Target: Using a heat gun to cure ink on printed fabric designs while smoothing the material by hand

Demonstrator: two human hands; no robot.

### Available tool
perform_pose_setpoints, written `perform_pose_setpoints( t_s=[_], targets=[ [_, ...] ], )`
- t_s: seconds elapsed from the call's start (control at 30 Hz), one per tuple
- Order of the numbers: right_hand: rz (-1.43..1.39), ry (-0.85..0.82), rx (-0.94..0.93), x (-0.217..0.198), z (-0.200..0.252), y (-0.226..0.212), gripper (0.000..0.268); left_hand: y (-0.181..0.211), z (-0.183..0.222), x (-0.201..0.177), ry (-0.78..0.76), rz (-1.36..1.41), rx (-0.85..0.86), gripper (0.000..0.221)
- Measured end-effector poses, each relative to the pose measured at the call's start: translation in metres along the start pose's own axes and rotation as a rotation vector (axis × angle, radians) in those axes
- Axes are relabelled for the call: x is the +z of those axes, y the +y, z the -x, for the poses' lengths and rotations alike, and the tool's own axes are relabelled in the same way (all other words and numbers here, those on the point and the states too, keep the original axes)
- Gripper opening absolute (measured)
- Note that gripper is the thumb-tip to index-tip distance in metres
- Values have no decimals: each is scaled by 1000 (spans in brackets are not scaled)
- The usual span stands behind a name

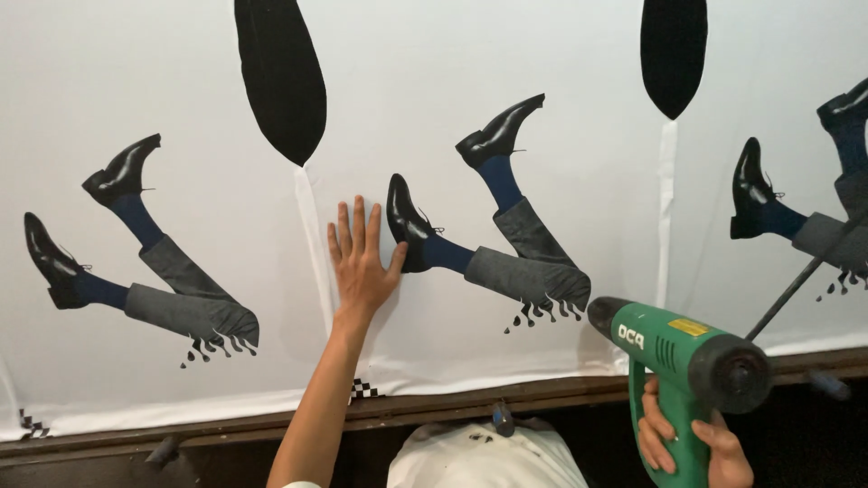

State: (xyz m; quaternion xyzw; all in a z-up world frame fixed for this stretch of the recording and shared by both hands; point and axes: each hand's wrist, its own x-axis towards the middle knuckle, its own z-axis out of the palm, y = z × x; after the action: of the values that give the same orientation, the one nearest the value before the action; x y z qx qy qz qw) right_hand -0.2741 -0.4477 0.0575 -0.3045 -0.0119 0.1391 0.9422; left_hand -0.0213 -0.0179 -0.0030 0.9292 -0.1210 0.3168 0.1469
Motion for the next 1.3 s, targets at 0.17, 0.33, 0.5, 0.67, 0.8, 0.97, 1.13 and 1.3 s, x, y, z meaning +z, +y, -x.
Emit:
perform_pose_setpoints(
  t_s=[0.17, 0.33, 0.5, 0.67, 0.8, 0.97, 1.13, 1.3],
  targets=[
    [10, -3, 114, 8, 1, -13, 61, 13, 11, 1, -36, 90, 115, 72],
    [12, -8, -43, -1, -11, -11, 54, 18, 13, 3, -84, -16, 107, 71],
    [88, 57, -135, 37, -30, -11, 53, 19, 11, 2, -89, -30, 99, 70],
    [122, -5, -126, 63, -49, -7, 53, 20, 11, -1, -90, -46, 100, 70],
    [55, -9, -127, 94, -62, -2, 56, 20, 11, 2, -80, -44, 109, 69],
    [63, -9, -67, 96, -72, -1, 60, 20, 11, 0, -95, -30, 94, 69],
    [-20, -47, -27, 101, -81, -4, 60, 19, 11, 2, -66, -30, 101, 68],
    [72, -68, -72, 104, -94, -6, 58, 20, 10, 0, -107, -50, 95, 69]
  ],
)
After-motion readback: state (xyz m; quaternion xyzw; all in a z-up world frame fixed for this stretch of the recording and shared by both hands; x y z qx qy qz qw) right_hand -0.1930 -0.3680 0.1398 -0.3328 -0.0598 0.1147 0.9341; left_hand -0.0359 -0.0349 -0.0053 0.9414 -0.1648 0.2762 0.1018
